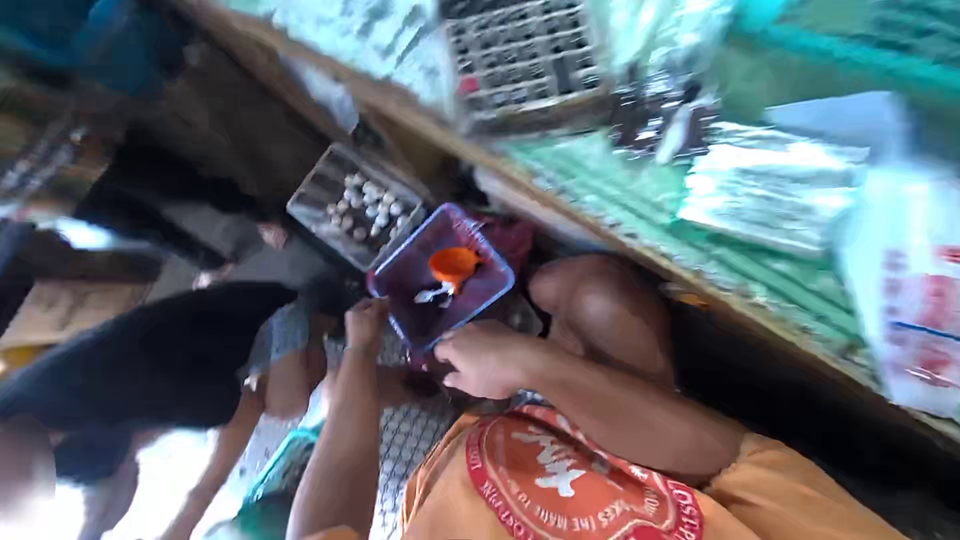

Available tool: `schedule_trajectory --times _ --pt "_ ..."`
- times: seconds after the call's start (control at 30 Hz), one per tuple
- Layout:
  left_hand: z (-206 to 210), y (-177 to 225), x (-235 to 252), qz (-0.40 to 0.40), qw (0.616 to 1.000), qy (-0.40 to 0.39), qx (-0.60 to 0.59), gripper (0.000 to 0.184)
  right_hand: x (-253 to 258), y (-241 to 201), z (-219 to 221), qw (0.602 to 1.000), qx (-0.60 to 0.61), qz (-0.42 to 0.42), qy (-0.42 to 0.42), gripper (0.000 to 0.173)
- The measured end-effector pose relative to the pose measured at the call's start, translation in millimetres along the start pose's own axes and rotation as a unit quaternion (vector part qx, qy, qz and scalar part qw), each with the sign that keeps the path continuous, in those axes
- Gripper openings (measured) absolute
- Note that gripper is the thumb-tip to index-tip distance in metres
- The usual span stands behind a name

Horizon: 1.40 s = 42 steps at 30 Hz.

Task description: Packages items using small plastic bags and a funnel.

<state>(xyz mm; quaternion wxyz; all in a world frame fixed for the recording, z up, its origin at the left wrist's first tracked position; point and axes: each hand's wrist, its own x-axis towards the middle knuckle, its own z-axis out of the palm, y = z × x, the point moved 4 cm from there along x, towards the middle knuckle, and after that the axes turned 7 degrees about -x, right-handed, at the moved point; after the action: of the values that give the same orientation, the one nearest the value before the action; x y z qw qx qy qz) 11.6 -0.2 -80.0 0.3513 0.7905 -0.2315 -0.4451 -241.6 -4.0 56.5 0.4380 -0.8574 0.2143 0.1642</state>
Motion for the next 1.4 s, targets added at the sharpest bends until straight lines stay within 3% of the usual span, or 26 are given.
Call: schedule_trajectory --times 0.07,0.23,0.33,0.43,0.47,0.6,0.67,0.73,0.83,0.93,1.03,1.23,1.4 --pt "10.8 -46.4 7.9 -0.013 0.998 0.000 0.058 0.024 7.5 -5.8 15.6 0.998 -0.001 -0.023 -0.064 0.041" --pt "64.9 -68.1 36.1 0.010 0.973 -0.061 0.221 0.025 28.6 -13.7 45.6 0.983 -0.019 -0.014 -0.180 0.047" --pt "95.7 -73.3 61.2 0.003 0.943 -0.100 0.317 0.027 34.4 -4.5 36.8 0.986 -0.003 0.023 -0.162 0.045" --pt "120.1 -94.6 78.2 -0.079 0.904 -0.111 0.405 0.052 37.0 5.0 24.1 0.988 -0.003 0.057 -0.140 0.046" --pt "124.5 -101.4 76.5 -0.093 0.904 -0.102 0.406 0.055 37.0 6.6 22.8 0.988 -0.003 0.061 -0.140 0.046" --pt "121.8 -87.5 45.1 -0.109 0.939 -0.080 0.315 0.036 37.3 8.9 21.4 0.990 -0.001 0.060 -0.125 0.047" --pt "117.1 -87.6 40.4 -0.080 0.946 -0.057 0.310 0.028 35.5 7.4 23.2 0.991 0.001 0.057 -0.125 0.047" --pt "114.1 -95.5 57.0 0.021 0.945 -0.029 0.325 0.024 35.5 5.4 26.0 0.991 -0.006 0.051 -0.125 0.047" --pt "117.7 -91.0 95.8 0.139 0.907 -0.064 0.392 0.031 35.7 5.6 29.1 0.992 -0.005 0.051 -0.119 0.046" --pt "123.0 -91.0 108.0 0.117 0.867 -0.129 0.467 0.027 36.1 7.0 30.8 0.990 -0.006 0.067 -0.121 0.046" --pt "125.4 -92.0 105.5 0.052 0.856 -0.172 0.484 0.026 38.6 9.5 28.0 0.992 -0.007 0.071 -0.108 0.046" --pt "107.5 -97.1 97.3 0.055 0.881 -0.151 0.446 0.027 43.7 13.6 27.2 0.993 -0.006 0.073 -0.094 0.044" --pt "77.5 -91.9 89.1 -0.004 0.942 -0.137 0.305 0.029 50.9 16.0 32.7 0.991 -0.022 0.086 -0.103 0.046"
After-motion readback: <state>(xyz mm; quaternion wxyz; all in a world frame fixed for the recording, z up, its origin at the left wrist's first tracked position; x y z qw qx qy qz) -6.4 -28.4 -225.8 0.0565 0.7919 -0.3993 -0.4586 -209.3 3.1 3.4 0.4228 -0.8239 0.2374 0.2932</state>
